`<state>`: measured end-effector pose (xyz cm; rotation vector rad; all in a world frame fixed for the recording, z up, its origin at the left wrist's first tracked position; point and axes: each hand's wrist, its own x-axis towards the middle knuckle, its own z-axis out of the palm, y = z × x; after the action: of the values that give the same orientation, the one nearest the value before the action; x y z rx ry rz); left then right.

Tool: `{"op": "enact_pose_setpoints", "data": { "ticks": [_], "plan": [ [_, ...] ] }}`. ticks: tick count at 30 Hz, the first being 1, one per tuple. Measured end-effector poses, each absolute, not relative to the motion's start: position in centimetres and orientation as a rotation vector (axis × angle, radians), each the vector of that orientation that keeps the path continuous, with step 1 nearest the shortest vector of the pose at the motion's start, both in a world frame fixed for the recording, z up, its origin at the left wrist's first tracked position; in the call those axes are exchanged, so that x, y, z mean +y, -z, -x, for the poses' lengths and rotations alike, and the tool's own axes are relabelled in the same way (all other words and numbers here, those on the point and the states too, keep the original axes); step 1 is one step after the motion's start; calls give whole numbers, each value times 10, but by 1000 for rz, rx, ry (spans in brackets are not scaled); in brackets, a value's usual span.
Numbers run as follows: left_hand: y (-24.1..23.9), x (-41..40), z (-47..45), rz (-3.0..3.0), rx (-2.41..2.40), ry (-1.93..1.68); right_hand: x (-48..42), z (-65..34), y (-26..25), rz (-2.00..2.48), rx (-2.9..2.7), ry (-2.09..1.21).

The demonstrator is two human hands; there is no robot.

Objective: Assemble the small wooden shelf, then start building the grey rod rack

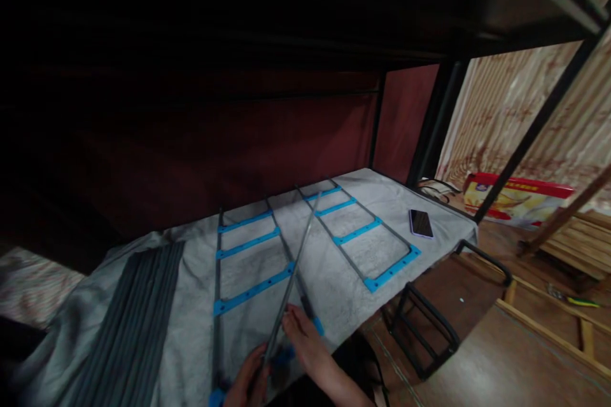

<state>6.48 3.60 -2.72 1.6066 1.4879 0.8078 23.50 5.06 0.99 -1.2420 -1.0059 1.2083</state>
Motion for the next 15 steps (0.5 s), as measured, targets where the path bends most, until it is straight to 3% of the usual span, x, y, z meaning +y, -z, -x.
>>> {"op": "enact_pose_setpoints", "data": {
  "ticks": [7,10,15],
  "plan": [
    [-20,52,-67,-1872,1263,-684,49,-252,-41,984,-787,-1554],
    [-25,82,-28,-1825,1463,-882,73,-286,-58,1063,-773,-1518],
    [11,143,45,-1919,1944,-1180,129,-328,-78,1086,-803,-1270]
  ]
}}
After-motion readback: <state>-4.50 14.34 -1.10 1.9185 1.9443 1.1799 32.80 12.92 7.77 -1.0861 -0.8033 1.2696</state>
